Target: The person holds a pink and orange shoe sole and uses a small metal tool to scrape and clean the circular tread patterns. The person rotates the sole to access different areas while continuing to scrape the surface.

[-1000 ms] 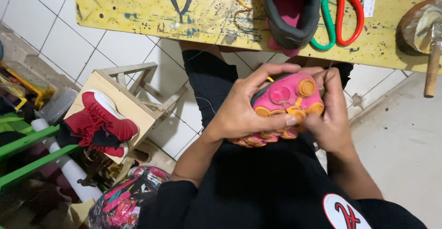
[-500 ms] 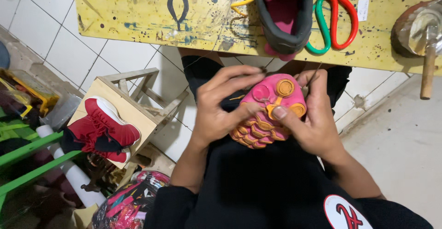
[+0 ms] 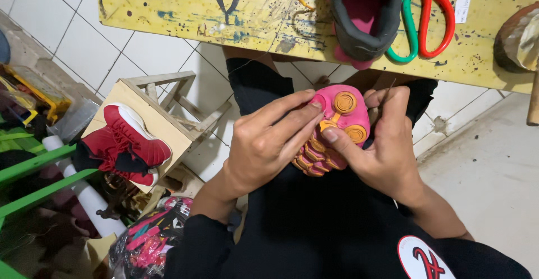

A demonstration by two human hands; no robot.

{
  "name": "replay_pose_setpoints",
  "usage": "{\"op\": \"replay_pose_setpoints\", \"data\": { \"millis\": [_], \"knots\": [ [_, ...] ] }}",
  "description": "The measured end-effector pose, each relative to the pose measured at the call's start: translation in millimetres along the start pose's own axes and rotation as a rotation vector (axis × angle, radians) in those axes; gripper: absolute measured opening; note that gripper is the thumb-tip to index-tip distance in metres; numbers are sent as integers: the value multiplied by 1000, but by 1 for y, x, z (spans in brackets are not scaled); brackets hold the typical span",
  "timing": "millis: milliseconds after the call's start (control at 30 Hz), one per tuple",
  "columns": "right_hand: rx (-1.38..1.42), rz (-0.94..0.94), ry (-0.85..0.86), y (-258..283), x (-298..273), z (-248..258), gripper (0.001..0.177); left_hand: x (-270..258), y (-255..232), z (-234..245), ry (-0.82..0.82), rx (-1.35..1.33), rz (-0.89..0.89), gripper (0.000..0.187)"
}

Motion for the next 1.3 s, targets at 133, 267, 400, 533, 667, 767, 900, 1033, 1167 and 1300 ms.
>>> {"op": "replay_pose_setpoints", "data": {
  "millis": [133, 267, 400, 533, 667, 767, 900, 1033, 1167, 1300],
  "knots": [
    [-34, 25, 0, 3, 1, 1, 65, 6, -1, 2, 27, -11, -43, 9],
    [-30, 15, 11, 1, 1, 0, 66, 7, 3, -2, 47, -38, -32, 9],
    [-41, 51, 8, -2, 3, 0, 64, 7, 2, -5, 25, -19, -111, 12],
    [-12, 40, 6, -3, 3, 1, 64, 10, 0, -5, 3, 10, -153, 9],
    [32, 24, 37, 2, 6, 3, 64, 10, 4, -7, 1, -3, -162, 10],
    [131, 57, 90, 3, 14, 9, 58, 17, 14, 1, -24, -159, -120, 9],
    [250, 235, 308, 9, 38, 15, 45, 12, 24, -3, 3, -322, -166, 17],
    [376, 169, 468, -12, 56, 10, 45, 15, 31, -15, 73, -397, -123, 38],
    [528, 294, 660, -26, 63, -22, 64, 10, 45, -44, 149, -696, -143, 67],
    [993, 76, 597, -16, 54, -47, 74, 1, 52, -54, 19, -621, -85, 56]
  ]
}}
Point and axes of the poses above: each hand's wrist, its own x-axis towards the middle knuckle, its own z-axis out of the back of the hand, y = z × x, the point moved 7 cm from there along x, towards the middle knuckle, and after that the axes turned 10 degrees about -z, right-handed, at the moved point
